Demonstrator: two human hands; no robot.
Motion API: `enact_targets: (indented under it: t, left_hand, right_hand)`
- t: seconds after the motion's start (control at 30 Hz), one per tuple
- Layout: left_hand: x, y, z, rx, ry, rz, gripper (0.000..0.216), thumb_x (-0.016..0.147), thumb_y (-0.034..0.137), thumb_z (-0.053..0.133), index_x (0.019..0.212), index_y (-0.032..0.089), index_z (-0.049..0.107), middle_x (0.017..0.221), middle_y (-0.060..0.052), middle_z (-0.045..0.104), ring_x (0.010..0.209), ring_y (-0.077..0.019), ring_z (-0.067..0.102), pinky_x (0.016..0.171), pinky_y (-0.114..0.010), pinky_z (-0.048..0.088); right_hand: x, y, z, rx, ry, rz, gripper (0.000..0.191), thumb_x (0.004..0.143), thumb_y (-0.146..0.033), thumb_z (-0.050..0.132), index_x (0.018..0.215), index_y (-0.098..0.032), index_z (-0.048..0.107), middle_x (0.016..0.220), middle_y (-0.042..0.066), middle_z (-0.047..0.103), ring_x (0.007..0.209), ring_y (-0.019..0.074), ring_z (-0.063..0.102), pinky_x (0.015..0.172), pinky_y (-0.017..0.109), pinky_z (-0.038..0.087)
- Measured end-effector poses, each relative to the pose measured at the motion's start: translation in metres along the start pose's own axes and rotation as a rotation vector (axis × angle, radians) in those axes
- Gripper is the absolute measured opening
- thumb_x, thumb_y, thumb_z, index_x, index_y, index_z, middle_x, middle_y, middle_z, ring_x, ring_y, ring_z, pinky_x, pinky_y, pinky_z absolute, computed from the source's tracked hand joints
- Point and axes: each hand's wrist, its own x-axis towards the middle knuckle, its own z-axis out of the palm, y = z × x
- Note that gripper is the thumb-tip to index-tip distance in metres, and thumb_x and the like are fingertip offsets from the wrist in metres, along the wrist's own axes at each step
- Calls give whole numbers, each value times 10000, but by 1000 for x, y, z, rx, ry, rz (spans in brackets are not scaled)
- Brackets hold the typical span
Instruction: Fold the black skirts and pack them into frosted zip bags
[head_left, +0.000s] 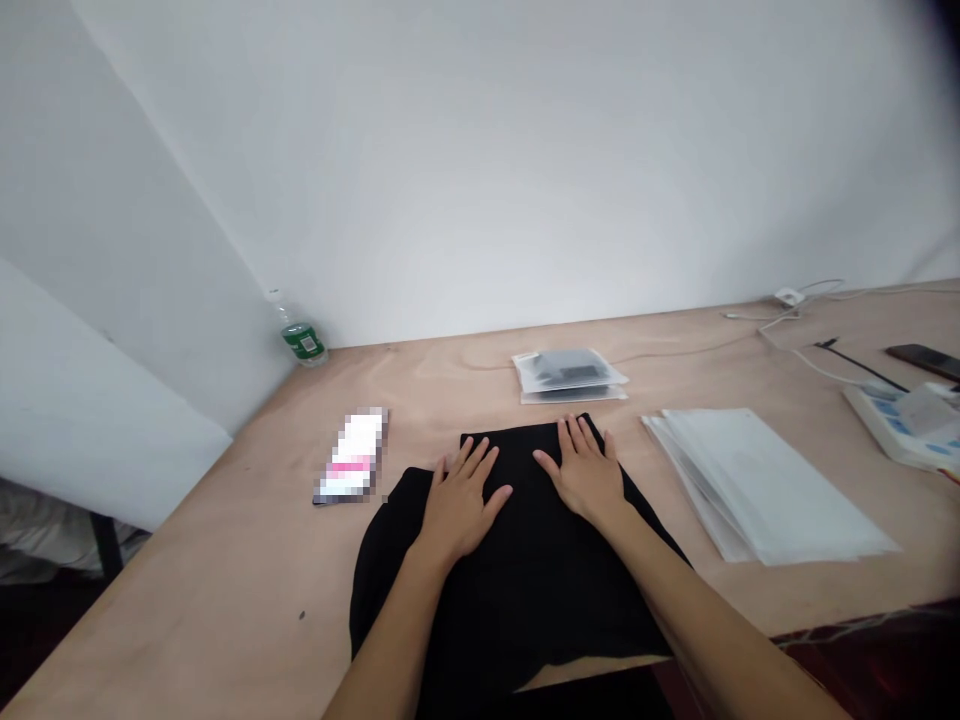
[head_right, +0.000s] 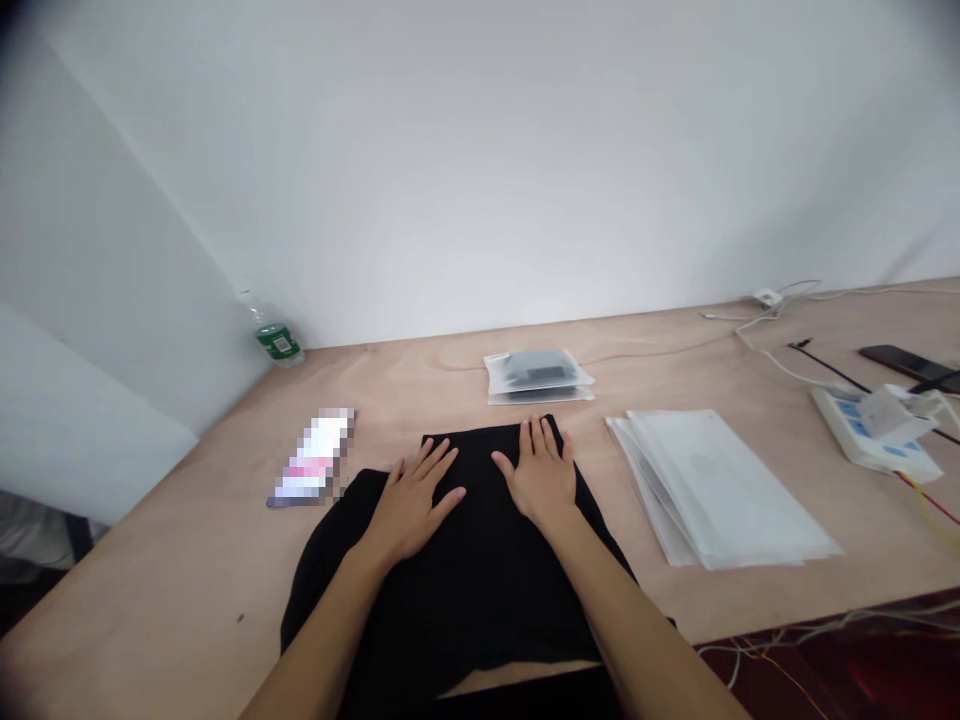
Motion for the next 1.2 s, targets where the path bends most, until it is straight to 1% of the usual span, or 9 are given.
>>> enact_targets:
  t: [0.2,0.57,0.7,0.83,0.87,0.93,1.03,1.1,1.2]
  left_hand:
    - [-3,-8,2,-10,-1,-33,588,870,561,270,1381,271,266,1475,0,227,1362,-251,124,1076,-503,132]
    - [-2,-5,-4,-10,-15,-35,567,870,546,299,1364,267,311,1468,-10,250,1355,-267,153,1066,-511,166]
    - [-15,13,-18,1,0,-16,543,866,485,382,1354,252,337,1470,-28,241,1360,-261,131,1075,-497,167]
    - [-48,42,-22,-31,-9,104,584,852,546,368,1371,289,296,1476,-19,219,1360,-265,127,1078,-516,173]
    - [-55,48,-20,-55,-31,130,601,844,585,334,1373,304,287,1474,-17,225,1357,-270,137,1074,-526,183]
    - [-65,56,-14,-92,-64,153,621,835,628,272,1375,322,276,1473,-19,225,1355,-276,141,1069,-546,187]
    - [-68,58,-7,-114,-74,160,617,842,625,239,1381,324,257,1478,-25,204,1359,-271,115,1074,-552,168]
    - [-68,56,-6,-122,-67,165,613,848,618,237,1384,321,248,1479,-27,201,1361,-266,105,1077,-551,157]
    - [-68,55,-8,-136,-67,161,606,852,615,226,1383,323,242,1477,-26,212,1361,-260,111,1077,-553,150]
  right_hand:
    - [1,7,4,-29,49,105,807,852,-607,146,1398,-14,178,1483,149,120,1357,267,52,1067,470,75]
    - [2,8,4,-5,60,110,783,852,-598,172,1397,-37,207,1479,133,156,1350,267,106,1053,458,138]
    - [2,8,3,31,70,115,760,857,-571,225,1383,-23,239,1466,161,190,1346,286,115,1051,486,126]
    - [-3,-4,-10,69,113,89,686,867,-502,303,1378,-46,263,1474,160,165,1356,290,45,1057,516,5]
    - [-4,-9,-16,169,133,77,653,866,-472,342,1381,-77,268,1484,132,146,1359,274,22,1065,494,-17]
    - [-1,-21,-27,553,159,87,589,849,-405,440,1372,-169,307,1491,57,165,1362,236,40,1088,421,5]
    - [18,-35,-40,1129,124,222,531,842,-338,495,1341,-241,340,1403,45,369,1286,215,297,1063,375,206]
    - [38,-39,-43,1258,60,350,464,873,-348,458,1308,-211,368,1276,89,490,1120,219,486,946,412,378]
    - [66,-36,-42,1476,-42,525,356,870,-339,494,1180,-165,484,1147,84,545,948,197,569,792,409,481]
